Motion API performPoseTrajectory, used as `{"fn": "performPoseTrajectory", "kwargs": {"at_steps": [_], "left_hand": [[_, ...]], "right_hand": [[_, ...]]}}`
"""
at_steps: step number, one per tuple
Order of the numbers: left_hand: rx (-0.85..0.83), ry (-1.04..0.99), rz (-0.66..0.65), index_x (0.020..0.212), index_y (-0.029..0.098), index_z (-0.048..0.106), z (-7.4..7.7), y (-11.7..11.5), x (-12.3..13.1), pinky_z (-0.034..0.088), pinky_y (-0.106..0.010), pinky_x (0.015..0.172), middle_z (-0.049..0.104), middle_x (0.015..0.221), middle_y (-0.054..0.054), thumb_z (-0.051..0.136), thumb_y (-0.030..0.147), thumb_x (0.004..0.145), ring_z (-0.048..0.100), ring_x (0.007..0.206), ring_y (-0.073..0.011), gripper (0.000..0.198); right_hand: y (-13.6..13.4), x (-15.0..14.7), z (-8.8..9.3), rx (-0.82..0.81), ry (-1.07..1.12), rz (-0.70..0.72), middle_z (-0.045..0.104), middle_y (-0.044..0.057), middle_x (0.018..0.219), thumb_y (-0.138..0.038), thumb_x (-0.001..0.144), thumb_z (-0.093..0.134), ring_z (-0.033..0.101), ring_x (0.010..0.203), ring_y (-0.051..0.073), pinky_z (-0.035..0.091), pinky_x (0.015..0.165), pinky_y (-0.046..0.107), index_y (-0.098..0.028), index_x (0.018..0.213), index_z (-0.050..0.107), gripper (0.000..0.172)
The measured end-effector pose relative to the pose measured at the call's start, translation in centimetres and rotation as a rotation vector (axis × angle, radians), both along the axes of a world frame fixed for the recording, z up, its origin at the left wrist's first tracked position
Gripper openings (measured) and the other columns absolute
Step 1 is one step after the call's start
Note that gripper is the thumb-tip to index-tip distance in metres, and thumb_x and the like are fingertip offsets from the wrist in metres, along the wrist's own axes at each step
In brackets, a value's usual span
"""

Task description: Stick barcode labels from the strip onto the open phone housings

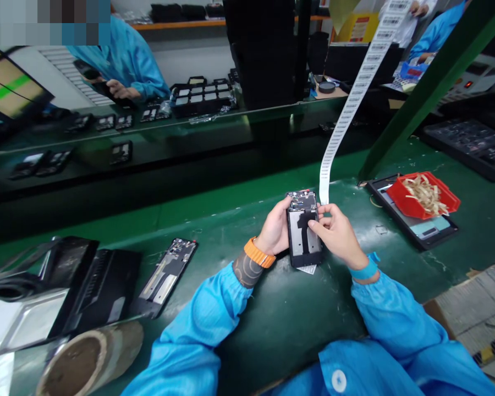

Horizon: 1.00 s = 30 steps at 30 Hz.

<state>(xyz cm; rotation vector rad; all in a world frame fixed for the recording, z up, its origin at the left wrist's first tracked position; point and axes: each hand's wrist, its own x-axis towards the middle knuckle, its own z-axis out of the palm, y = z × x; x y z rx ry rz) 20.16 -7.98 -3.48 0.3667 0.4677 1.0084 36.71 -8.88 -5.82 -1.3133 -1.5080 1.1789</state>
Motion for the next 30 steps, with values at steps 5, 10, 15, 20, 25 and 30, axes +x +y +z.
{"fn": "performPoseTrajectory", "kwargs": {"at_steps": [5,10,15,20,25,30], "left_hand": [[-0.013,0.007,0.010,0.133,0.012,0.063,0.1,0.0,0.1,0.050,-0.051,0.102,0.074,0.115,-0.016,0.042,0.040,0.101,0.072,0.105,-0.0311,0.048],[0.011,0.032,0.024,0.143,0.021,0.053,0.2,-0.2,0.2,0.053,-0.049,0.099,0.074,0.113,-0.011,0.049,0.040,0.101,0.073,0.100,-0.0269,0.046],[0.043,0.063,-0.039,0.137,0.018,0.057,0.2,-0.6,-3.0,0.056,-0.054,0.095,0.073,0.108,-0.012,0.050,0.061,0.097,0.074,0.094,-0.0258,0.059],[0.077,0.097,-0.090,0.129,0.012,0.064,-1.4,-1.6,-7.0,0.058,-0.056,0.091,0.068,0.126,-0.017,0.062,0.067,0.088,0.071,0.098,-0.0278,0.068],[0.091,0.159,-0.328,0.121,0.011,0.068,-3.1,-2.8,-6.9,0.060,-0.051,0.088,0.071,0.120,-0.021,0.080,0.057,0.078,0.073,0.096,-0.0303,0.064],[0.097,0.186,-0.327,0.116,0.012,0.068,-3.7,-3.7,-5.1,0.062,-0.048,0.081,0.075,0.102,-0.017,0.081,0.053,0.078,0.074,0.094,-0.0301,0.057]], "right_hand": [[-0.1,-0.2,-0.1,-0.011,0.008,-0.012,0.056,-0.009,0.059,-0.040,0.079,0.070,0.054,0.051,0.013,0.041,0.051,0.025,-0.024,0.099,0.046,0.035],[0.2,0.2,0.2,-0.010,-0.016,0.028,0.062,-0.006,0.062,-0.043,0.082,0.070,0.059,0.053,0.015,0.043,0.051,0.025,-0.024,0.099,0.048,0.033],[0.8,2.6,0.8,0.077,-0.208,0.020,0.062,-0.003,0.064,-0.045,0.092,0.058,0.059,0.058,0.017,0.046,0.058,0.030,-0.023,0.099,0.056,0.023],[0.4,3.5,-0.6,0.215,-0.629,0.398,0.066,0.006,0.095,-0.036,0.079,0.075,0.062,0.088,0.024,0.046,0.079,0.035,-0.021,0.094,0.064,0.024],[0.0,2.7,-0.6,0.149,-0.603,0.420,0.064,0.001,0.081,-0.022,0.085,0.062,0.057,0.075,0.018,0.039,0.069,0.030,-0.020,0.086,0.059,0.004],[0.0,2.7,0.6,0.118,-0.422,0.347,0.061,-0.003,0.072,-0.025,0.087,0.059,0.053,0.066,0.015,0.036,0.061,0.027,-0.021,0.080,0.058,0.008]]}}
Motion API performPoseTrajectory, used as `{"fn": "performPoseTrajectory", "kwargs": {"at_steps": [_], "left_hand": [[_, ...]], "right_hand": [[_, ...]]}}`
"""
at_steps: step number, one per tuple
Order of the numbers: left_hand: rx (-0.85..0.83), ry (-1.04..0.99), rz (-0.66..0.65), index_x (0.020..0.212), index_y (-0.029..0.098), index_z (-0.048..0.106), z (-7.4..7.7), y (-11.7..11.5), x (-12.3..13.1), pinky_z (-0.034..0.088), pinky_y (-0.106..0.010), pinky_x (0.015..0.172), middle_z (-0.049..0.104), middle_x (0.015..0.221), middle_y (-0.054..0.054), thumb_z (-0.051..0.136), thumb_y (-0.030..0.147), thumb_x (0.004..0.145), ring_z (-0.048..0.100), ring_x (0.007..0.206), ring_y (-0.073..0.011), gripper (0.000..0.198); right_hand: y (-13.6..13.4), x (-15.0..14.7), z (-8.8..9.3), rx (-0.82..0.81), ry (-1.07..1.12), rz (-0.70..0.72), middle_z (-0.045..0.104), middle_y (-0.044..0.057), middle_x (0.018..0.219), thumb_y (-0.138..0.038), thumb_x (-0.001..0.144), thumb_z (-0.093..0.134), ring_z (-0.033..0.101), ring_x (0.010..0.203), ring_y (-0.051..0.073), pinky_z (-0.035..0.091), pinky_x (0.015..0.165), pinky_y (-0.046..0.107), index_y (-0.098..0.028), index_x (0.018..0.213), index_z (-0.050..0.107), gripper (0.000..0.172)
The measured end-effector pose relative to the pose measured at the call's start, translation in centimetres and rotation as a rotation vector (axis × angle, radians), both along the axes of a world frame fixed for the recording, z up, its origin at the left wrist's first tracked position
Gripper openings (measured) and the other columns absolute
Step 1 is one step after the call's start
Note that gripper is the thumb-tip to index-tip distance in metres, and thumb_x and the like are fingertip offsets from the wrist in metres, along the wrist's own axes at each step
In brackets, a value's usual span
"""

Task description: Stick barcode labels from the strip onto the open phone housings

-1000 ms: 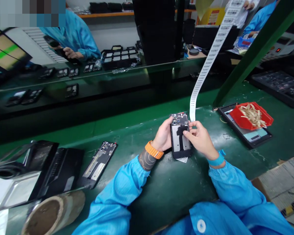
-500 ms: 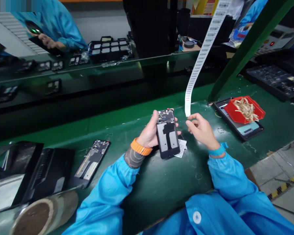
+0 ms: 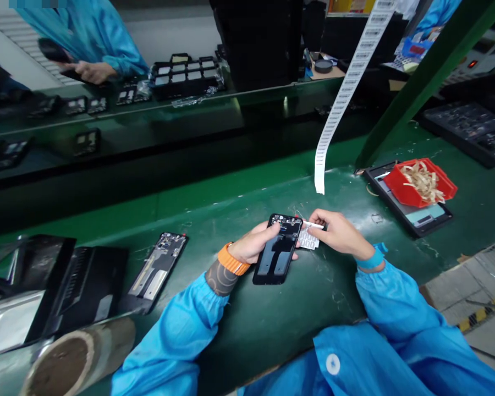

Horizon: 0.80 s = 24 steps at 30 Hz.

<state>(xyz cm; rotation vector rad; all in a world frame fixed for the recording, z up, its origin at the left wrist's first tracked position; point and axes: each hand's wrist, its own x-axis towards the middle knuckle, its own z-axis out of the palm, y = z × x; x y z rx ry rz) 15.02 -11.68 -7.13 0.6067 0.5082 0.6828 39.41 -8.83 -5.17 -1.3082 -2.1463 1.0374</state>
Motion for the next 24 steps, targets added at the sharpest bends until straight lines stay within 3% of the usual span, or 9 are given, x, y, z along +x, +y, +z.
{"fn": "performPoseTrajectory", "kwargs": {"at_steps": [7,10,17,21,24], "left_hand": [[-0.022,0.014,0.041,0.131,0.010,0.061,0.3,-0.2,0.4,0.061,-0.049,0.084,0.075,0.105,-0.020,0.073,0.057,0.084,0.075,0.093,-0.0327,0.068],[-0.030,0.038,0.025,0.133,0.011,0.060,0.3,-0.4,0.5,0.063,-0.044,0.076,0.076,0.100,-0.020,0.073,0.058,0.084,0.076,0.083,-0.0314,0.069],[-0.130,0.082,0.025,0.119,0.008,0.065,1.3,-0.4,1.3,0.064,-0.041,0.069,0.076,0.087,-0.017,0.062,0.060,0.091,0.076,0.075,-0.0284,0.059],[-0.208,0.204,0.038,0.121,0.009,0.066,1.8,0.1,0.8,0.063,-0.040,0.066,0.075,0.087,-0.017,0.059,0.065,0.090,0.075,0.071,-0.0275,0.064],[-0.117,0.217,0.079,0.126,0.010,0.065,2.4,0.2,0.0,0.062,-0.036,0.068,0.075,0.091,-0.017,0.068,0.059,0.087,0.075,0.073,-0.0260,0.062]], "right_hand": [[-0.4,-0.4,-0.5,-0.027,0.210,-0.138,0.067,0.001,0.081,-0.032,0.087,0.064,0.059,0.069,0.017,0.045,0.063,0.029,-0.021,0.092,0.063,0.012],[-0.4,-0.7,-0.8,0.069,0.210,-0.179,0.066,0.002,0.080,-0.028,0.090,0.060,0.060,0.070,0.017,0.046,0.066,0.031,-0.021,0.086,0.064,0.009],[-0.1,-0.8,-1.7,0.450,0.087,-0.037,0.065,0.007,0.094,-0.016,0.090,0.057,0.059,0.093,0.024,0.048,0.085,0.039,-0.022,0.082,0.061,0.010],[-0.1,-0.7,-1.4,0.452,0.139,-0.007,0.064,0.008,0.099,-0.017,0.094,0.054,0.060,0.099,0.023,0.048,0.089,0.040,-0.023,0.086,0.058,0.011],[-0.2,-0.7,-0.8,0.402,0.171,-0.018,0.063,0.008,0.100,-0.017,0.094,0.053,0.061,0.099,0.023,0.049,0.090,0.040,-0.023,0.086,0.057,0.010]]}}
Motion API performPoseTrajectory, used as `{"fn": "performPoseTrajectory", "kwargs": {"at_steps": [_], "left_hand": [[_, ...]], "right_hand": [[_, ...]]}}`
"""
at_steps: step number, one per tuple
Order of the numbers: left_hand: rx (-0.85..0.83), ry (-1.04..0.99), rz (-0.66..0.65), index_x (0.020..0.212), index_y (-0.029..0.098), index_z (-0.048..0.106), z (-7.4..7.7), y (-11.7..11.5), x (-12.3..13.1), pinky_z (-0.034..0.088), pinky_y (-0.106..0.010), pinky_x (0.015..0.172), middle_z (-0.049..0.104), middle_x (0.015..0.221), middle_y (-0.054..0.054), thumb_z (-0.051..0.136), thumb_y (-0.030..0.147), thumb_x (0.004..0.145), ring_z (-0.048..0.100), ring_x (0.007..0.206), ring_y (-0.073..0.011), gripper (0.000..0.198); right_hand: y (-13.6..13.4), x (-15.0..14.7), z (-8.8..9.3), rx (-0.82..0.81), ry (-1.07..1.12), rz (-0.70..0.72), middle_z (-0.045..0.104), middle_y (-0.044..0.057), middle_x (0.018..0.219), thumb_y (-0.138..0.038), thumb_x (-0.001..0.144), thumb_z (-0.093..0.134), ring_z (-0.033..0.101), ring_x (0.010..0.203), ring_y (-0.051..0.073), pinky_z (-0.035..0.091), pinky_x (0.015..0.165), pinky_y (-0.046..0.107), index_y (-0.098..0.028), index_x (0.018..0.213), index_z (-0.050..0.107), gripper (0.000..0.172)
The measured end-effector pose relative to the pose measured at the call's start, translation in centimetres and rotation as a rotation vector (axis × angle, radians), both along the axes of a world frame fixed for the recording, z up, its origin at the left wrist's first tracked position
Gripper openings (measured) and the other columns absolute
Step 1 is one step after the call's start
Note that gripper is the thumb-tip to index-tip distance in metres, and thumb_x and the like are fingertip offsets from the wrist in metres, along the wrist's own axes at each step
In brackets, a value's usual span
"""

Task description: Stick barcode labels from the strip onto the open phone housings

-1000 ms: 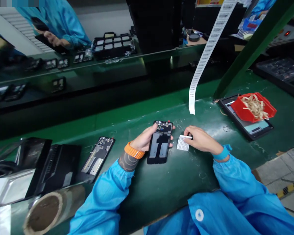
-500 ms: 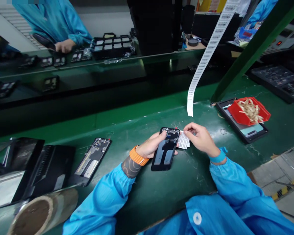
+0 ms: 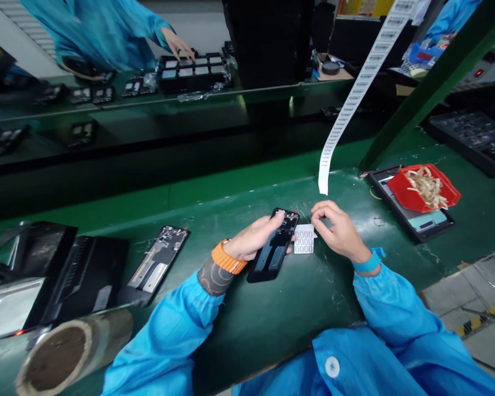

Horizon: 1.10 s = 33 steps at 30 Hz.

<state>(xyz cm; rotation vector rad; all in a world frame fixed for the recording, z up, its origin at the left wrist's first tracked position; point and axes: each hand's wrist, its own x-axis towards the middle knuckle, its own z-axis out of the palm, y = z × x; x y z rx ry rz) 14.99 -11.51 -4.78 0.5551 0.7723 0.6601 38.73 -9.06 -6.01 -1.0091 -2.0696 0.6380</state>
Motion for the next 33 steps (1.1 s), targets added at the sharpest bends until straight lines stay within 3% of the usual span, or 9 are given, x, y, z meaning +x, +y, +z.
{"fn": "performPoseTrajectory", "kwargs": {"at_steps": [6,12,15,17,20,24,29,31,33], "left_hand": [[0.101,-0.414,-0.025,0.143,0.021,0.055,1.3,-0.8,0.8,0.059,-0.056,0.081,0.064,0.132,-0.021,0.065,0.075,0.080,0.071,0.098,-0.0323,0.083],[0.062,-0.507,0.018,0.144,0.018,0.054,1.5,-1.1,1.9,0.058,-0.055,0.079,0.050,0.149,-0.023,0.060,0.080,0.078,0.069,0.096,-0.0301,0.090],[0.068,-0.521,0.019,0.141,0.018,0.056,1.7,-1.2,2.0,0.059,-0.052,0.074,0.049,0.150,-0.023,0.064,0.079,0.075,0.068,0.092,-0.0278,0.090],[0.075,-0.515,0.028,0.141,0.018,0.056,1.8,-1.3,2.1,0.060,-0.050,0.072,0.050,0.149,-0.024,0.064,0.080,0.074,0.068,0.090,-0.0266,0.092],[0.091,-0.501,0.069,0.143,0.019,0.054,1.7,-1.4,2.3,0.059,-0.047,0.071,0.051,0.148,-0.024,0.061,0.084,0.073,0.068,0.087,-0.0257,0.096],[0.109,-0.473,0.090,0.146,0.022,0.051,1.6,-1.5,2.6,0.059,-0.047,0.073,0.051,0.149,-0.023,0.057,0.087,0.072,0.069,0.087,-0.0257,0.098],[0.093,-0.458,0.138,0.144,0.023,0.053,2.0,-1.3,2.7,0.059,-0.054,0.075,0.053,0.147,-0.020,0.047,0.086,0.081,0.070,0.089,-0.0289,0.089],[0.022,-0.429,0.183,0.141,0.022,0.055,2.1,-1.1,2.8,0.059,-0.053,0.075,0.059,0.139,-0.019,0.037,0.079,0.090,0.070,0.090,-0.0288,0.079],[-0.063,-0.384,0.211,0.135,0.019,0.060,2.0,-0.8,3.1,0.059,-0.046,0.074,0.068,0.124,-0.017,0.032,0.069,0.098,0.070,0.084,-0.0253,0.068]], "right_hand": [[-0.3,-0.2,0.2,0.111,-0.001,-0.010,0.064,0.008,0.100,-0.016,0.093,0.054,0.061,0.099,0.024,0.049,0.088,0.043,-0.024,0.086,0.057,0.010],[-0.8,-0.6,0.3,0.295,0.051,-0.113,0.064,0.006,0.093,-0.013,0.090,0.055,0.061,0.089,0.025,0.050,0.082,0.046,-0.025,0.085,0.057,0.013],[-1.0,-0.7,0.0,0.299,0.136,-0.156,0.062,0.008,0.100,-0.016,0.090,0.058,0.062,0.096,0.025,0.052,0.084,0.046,-0.025,0.093,0.057,0.010],[-1.0,-0.7,-0.2,0.194,0.244,-0.193,0.060,0.009,0.107,-0.022,0.090,0.061,0.062,0.096,0.024,0.054,0.085,0.046,-0.025,0.106,0.054,0.018],[-0.9,-0.7,-0.4,-0.144,0.449,-0.141,0.061,0.008,0.107,-0.038,0.090,0.063,0.063,0.083,0.020,0.057,0.074,0.039,-0.025,0.122,0.047,0.038],[-1.0,-1.2,-0.2,-0.517,0.515,-0.011,0.064,0.003,0.082,-0.055,0.090,0.062,0.058,0.064,0.015,0.051,0.058,0.031,-0.022,0.105,0.058,0.036],[-1.4,-1.6,0.2,-0.487,0.495,-0.223,0.051,-0.004,0.057,-0.059,0.085,0.068,0.043,0.050,0.011,0.037,0.049,0.027,-0.022,0.071,0.055,0.042],[-1.6,-1.6,0.5,-0.476,0.479,-0.215,0.050,-0.004,0.056,-0.059,0.083,0.069,0.042,0.050,0.011,0.035,0.048,0.027,-0.022,0.071,0.056,0.041],[-2.0,-1.7,1.0,-0.528,0.446,-0.098,0.050,-0.004,0.057,-0.057,0.085,0.068,0.043,0.050,0.012,0.035,0.048,0.026,-0.022,0.072,0.057,0.039]]}}
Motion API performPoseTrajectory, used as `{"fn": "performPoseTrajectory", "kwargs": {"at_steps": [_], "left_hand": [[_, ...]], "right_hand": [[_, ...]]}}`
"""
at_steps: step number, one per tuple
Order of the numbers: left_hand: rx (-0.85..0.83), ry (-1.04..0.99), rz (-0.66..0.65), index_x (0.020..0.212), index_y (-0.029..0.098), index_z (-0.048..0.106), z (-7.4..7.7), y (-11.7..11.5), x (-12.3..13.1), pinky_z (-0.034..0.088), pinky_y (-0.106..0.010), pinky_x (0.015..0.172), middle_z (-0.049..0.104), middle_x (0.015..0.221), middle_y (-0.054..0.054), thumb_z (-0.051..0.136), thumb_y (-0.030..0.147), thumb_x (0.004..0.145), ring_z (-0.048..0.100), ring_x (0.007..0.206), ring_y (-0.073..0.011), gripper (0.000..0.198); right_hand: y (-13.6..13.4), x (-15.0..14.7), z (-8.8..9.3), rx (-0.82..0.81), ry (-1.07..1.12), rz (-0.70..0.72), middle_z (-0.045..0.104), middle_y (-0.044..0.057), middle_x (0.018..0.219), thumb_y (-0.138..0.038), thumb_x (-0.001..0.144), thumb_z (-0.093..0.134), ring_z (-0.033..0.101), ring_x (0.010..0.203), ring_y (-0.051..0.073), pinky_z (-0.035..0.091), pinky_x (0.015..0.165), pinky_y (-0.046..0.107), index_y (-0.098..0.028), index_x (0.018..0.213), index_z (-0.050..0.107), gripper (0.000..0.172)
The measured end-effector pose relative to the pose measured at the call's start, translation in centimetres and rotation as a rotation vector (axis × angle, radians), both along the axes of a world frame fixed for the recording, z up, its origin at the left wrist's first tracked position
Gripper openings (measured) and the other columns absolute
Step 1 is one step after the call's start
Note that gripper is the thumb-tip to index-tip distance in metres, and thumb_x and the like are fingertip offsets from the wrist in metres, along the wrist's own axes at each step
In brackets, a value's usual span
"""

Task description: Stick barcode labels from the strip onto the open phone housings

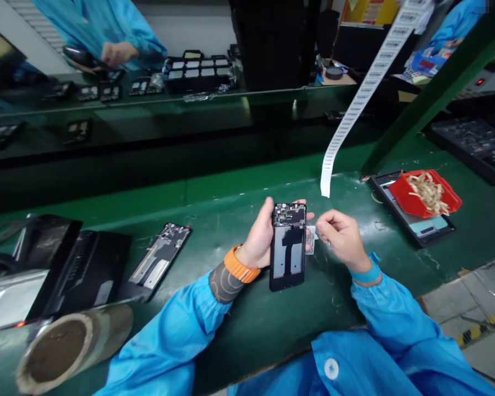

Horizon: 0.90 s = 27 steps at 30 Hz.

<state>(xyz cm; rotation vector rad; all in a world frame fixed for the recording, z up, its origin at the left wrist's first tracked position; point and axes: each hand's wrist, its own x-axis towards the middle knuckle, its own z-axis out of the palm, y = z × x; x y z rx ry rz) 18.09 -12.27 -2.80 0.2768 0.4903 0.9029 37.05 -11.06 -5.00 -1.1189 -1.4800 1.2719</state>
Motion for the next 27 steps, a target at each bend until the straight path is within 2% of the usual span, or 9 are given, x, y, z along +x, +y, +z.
{"fn": "performPoseTrajectory", "kwargs": {"at_steps": [2,5,8,11,14,16,19,27], "left_hand": [[-0.059,0.032,-0.017,0.129,0.018,0.064,-0.3,0.3,0.5,0.057,-0.038,0.069,0.072,0.102,-0.013,0.038,0.061,0.101,0.068,0.070,-0.0203,0.058],[-0.087,0.105,-0.017,0.122,0.017,0.068,-0.8,0.5,1.6,0.052,-0.029,0.061,0.066,0.078,-0.005,0.056,0.054,0.096,0.061,0.059,-0.0161,0.047],[-0.088,0.246,0.072,0.117,0.015,0.070,-0.7,0.4,2.7,0.047,-0.026,0.059,0.059,0.070,-0.001,0.066,0.051,0.091,0.057,0.059,-0.0139,0.045],[-0.048,0.381,0.130,0.117,0.014,0.071,-0.2,0.3,3.1,0.044,-0.025,0.059,0.057,0.070,0.000,0.067,0.051,0.092,0.053,0.059,-0.0117,0.044],[0.010,0.482,0.138,0.125,0.015,0.068,0.5,0.1,3.0,0.047,-0.026,0.065,0.062,0.080,-0.002,0.066,0.051,0.092,0.058,0.069,-0.0134,0.049],[0.042,0.542,0.127,0.133,0.015,0.063,0.7,-0.1,2.9,0.050,-0.026,0.073,0.068,0.098,-0.007,0.064,0.053,0.093,0.063,0.085,-0.0169,0.056],[0.068,0.575,0.088,0.142,0.014,0.057,0.9,-0.3,2.8,0.051,-0.027,0.082,0.066,0.123,-0.012,0.060,0.055,0.095,0.064,0.105,-0.0214,0.062],[0.143,0.585,0.106,0.139,0.015,0.058,0.6,-0.4,3.0,0.052,-0.030,0.086,0.065,0.131,-0.012,0.056,0.055,0.097,0.063,0.112,-0.0232,0.059]], "right_hand": [[-0.5,-0.2,0.5,-0.061,-0.006,0.194,0.050,-0.003,0.059,-0.054,0.089,0.064,0.045,0.050,0.012,0.036,0.047,0.026,-0.022,0.075,0.057,0.036],[-1.2,-0.7,1.0,-0.104,-0.069,0.398,0.049,-0.004,0.061,-0.049,0.095,0.059,0.043,0.050,0.010,0.035,0.047,0.024,-0.021,0.077,0.055,0.033],[-1.4,-1.2,1.0,-0.114,-0.104,0.471,0.046,-0.005,0.059,-0.049,0.097,0.056,0.040,0.050,0.010,0.033,0.047,0.024,-0.021,0.076,0.052,0.035],[-1.3,-1.3,0.8,-0.153,-0.090,0.468,0.046,-0.005,0.057,-0.052,0.095,0.057,0.039,0.049,0.010,0.032,0.046,0.023,-0.022,0.074,0.050,0.038],[-1.2,-1.2,0.6,-0.167,-0.065,0.461,0.046,-0.006,0.055,-0.053,0.094,0.060,0.038,0.048,0.009,0.032,0.045,0.023,-0.022,0.073,0.050,0.039],[-1.1,-1.1,0.5,-0.168,-0.034,0.471,0.046,-0.006,0.055,-0.051,0.093,0.062,0.038,0.048,0.009,0.032,0.045,0.023,-0.021,0.072,0.050,0.038],[-1.1,-0.9,0.4,-0.170,0.010,0.492,0.047,-0.005,0.055,-0.048,0.094,0.063,0.038,0.048,0.009,0.032,0.045,0.023,-0.021,0.072,0.051,0.037],[-1.2,-0.8,0.6,-0.088,0.012,0.497,0.046,-0.005,0.057,-0.042,0.095,0.063,0.037,0.049,0.009,0.030,0.046,0.023,-0.019,0.070,0.054,0.034]]}}
